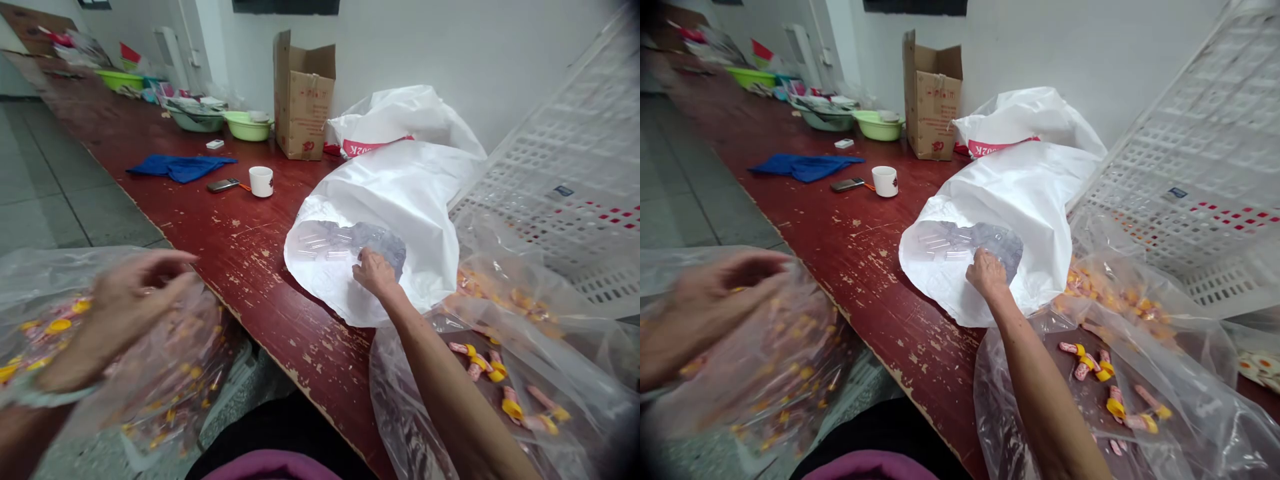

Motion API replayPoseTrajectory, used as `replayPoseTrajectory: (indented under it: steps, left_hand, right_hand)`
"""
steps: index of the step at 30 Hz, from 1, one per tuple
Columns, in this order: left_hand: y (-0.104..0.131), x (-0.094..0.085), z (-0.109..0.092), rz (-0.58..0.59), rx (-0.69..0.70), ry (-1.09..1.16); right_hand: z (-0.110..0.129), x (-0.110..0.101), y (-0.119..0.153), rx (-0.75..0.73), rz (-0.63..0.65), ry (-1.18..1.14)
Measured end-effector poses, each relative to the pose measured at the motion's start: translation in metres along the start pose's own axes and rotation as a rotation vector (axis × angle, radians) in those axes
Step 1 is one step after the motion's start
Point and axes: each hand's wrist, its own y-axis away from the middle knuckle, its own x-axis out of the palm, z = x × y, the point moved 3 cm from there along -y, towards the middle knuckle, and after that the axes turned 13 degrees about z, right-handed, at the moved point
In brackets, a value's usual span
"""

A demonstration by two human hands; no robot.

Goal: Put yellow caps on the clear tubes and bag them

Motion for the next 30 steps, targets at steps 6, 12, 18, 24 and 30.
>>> replayPoseTrajectory:
  steps: [6, 12, 18, 24, 30]
  left_hand:
    - [-0.080, 0.143, -0.109, 0.344, 0.132, -0.157]
    - [-0.125, 0.200, -0.102, 0.386, -0.024, -0.217]
    - [-0.107, 0.191, -0.101, 0.379, 0.051, -0.202]
    - [-0.062, 0.181, -0.107, 0.517, 0.126, 0.766]
    - [-0.025, 0.179, -0.107, 0.898, -0.030, 1.327]
  right_hand:
    - [-0.005, 0.015, 0.015, -0.027, 0.048, -0.008]
    - [-0.016, 0.022, 0.024, -0.032, 0.011, -0.105]
    - [-0.027, 0.025, 0.023, -0.129, 0.028, -0.319]
    - [-0.013, 0.022, 0.048, -0.343, 0.061, -0.786]
    - [0.006, 0.014, 0.086, -0.628, -0.186, -0.814]
